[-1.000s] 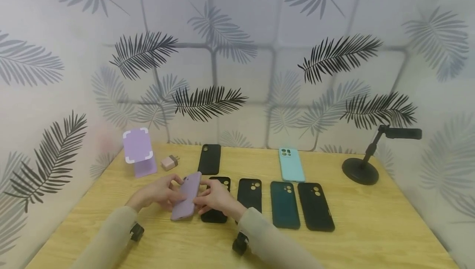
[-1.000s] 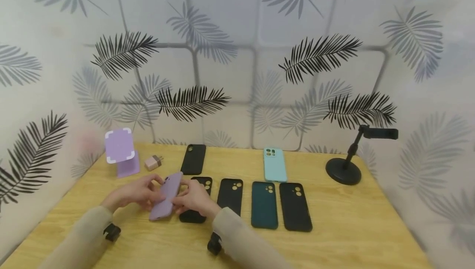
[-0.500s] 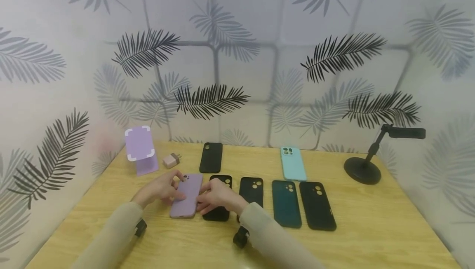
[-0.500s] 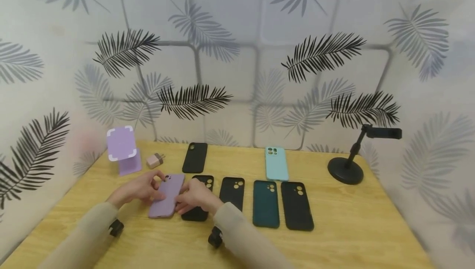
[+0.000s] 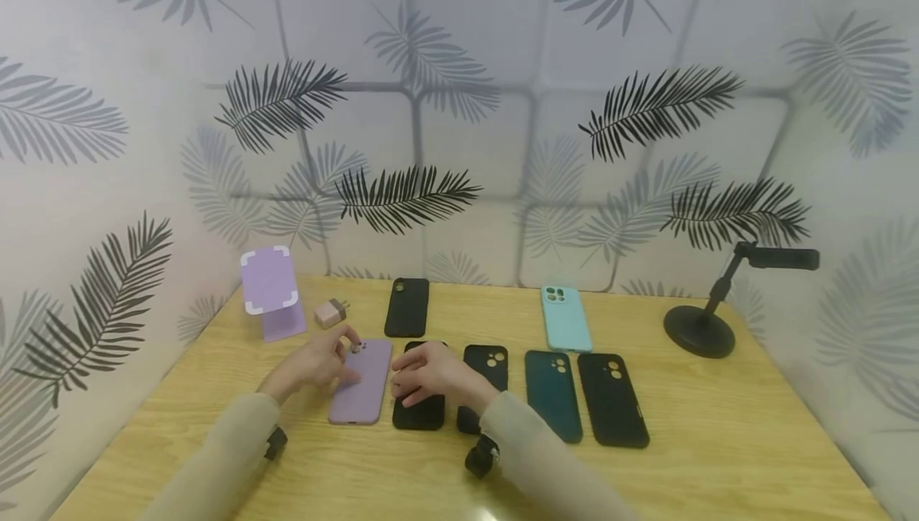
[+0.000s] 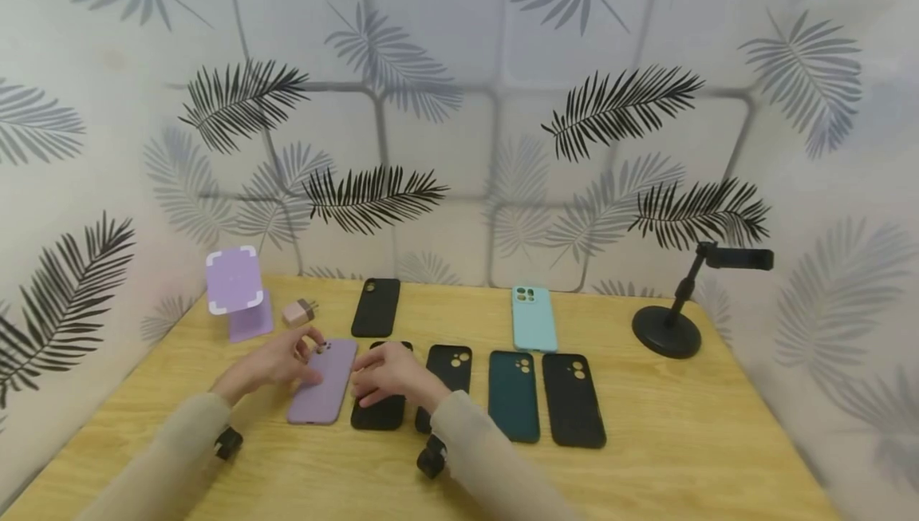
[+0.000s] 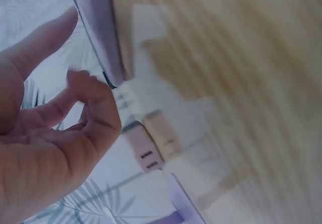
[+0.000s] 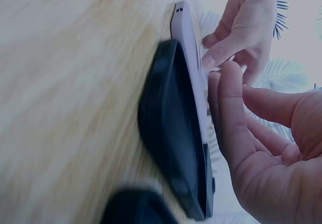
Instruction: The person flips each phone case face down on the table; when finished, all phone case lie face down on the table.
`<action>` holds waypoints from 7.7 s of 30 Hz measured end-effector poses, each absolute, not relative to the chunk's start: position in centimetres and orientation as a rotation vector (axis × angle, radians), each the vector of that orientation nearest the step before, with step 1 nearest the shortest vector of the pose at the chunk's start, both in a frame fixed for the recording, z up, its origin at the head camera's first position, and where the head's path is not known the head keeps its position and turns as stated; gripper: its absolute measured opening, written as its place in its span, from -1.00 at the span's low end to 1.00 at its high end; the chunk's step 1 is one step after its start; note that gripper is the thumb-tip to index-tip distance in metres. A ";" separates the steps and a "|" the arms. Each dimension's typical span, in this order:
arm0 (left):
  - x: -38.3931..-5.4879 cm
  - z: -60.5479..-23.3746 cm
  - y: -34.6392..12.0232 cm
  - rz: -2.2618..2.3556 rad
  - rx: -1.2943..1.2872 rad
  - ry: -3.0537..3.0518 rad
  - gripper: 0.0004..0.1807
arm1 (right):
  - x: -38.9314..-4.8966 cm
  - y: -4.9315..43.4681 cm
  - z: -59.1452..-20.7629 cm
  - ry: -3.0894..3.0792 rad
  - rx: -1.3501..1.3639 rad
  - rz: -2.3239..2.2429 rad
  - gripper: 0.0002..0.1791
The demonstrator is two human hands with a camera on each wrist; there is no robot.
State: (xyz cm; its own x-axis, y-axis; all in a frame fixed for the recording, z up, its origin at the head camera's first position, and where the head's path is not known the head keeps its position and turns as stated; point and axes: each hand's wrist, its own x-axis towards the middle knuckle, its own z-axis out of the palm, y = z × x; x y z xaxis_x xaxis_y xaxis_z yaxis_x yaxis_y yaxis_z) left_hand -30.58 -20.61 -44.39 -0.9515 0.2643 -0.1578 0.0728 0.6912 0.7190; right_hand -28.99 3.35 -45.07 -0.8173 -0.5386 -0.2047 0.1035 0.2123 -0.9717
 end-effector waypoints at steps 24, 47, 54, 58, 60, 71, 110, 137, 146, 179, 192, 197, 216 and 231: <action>-29.8 -44.9 -14.6 1.197 0.550 2.624 -0.59 | -29.2 10.0 -44.6 2.203 -0.361 -1.501 -0.66; -29.6 -44.2 -13.9 1.569 0.184 2.378 -0.48 | -29.4 9.2 -44.8 2.135 -0.386 -1.495 -0.68; -29.6 -44.2 -14.3 1.612 0.178 2.274 -0.43 | -29.1 8.8 -45.1 2.131 -0.366 -1.486 -0.66; -29.7 -44.3 -14.3 1.644 0.201 2.197 -0.39 | -29.1 8.6 -45.2 2.118 -0.369 -1.497 -0.64; -29.8 -44.3 -14.2 1.667 0.219 2.154 -0.35 | -29.1 8.4 -45.3 2.096 -0.379 -1.517 -0.63; -29.8 -44.2 -14.3 1.707 0.287 2.051 -0.27 | -28.9 7.4 -45.6 1.929 -0.384 -1.626 -0.31; -29.2 -43.8 -14.2 1.500 0.293 2.116 -0.47 | -29.0 10.3 -45.7 2.005 -0.288 -1.639 -0.17; -29.5 -43.5 -14.5 1.435 0.350 2.226 -0.57 | -29.0 11.8 -44.9 2.165 -0.347 -1.550 -0.54; -29.8 -43.8 -12.0 1.406 0.378 2.375 -0.63 | -28.6 15.0 -44.8 2.301 -0.331 -1.521 -0.64; -27.4 -44.0 -5.8 1.408 0.398 2.231 -0.51 | -26.6 17.3 -44.8 2.428 -0.154 -1.399 -0.66; -28.1 -44.4 -6.0 1.623 0.319 2.208 -0.42 | -26.8 17.3 -45.0 2.326 -0.237 -1.472 -0.63; -28.3 -44.7 -6.0 1.718 0.294 2.134 -0.36 | -26.9 17.2 -45.2 2.219 -0.311 -1.520 -0.55; -28.4 -45.1 -5.4 1.689 0.425 2.009 -0.50 | -27.2 16.7 -45.4 2.012 -0.363 -1.629 -0.32; -27.9 -45.5 -5.6 1.531 0.499 2.027 -0.48 | -27.0 17.2 -45.8 2.100 -0.332 -1.631 -0.47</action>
State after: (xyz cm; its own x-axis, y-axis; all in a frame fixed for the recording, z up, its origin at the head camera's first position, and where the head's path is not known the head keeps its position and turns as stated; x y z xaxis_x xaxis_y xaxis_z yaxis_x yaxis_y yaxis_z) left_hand -27.86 -5.62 -45.47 -0.7823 0.5898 -0.2005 -0.0315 0.2840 0.9583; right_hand -26.98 17.17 -45.77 -0.8663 -0.4550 -0.2064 0.0874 0.2687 -0.9592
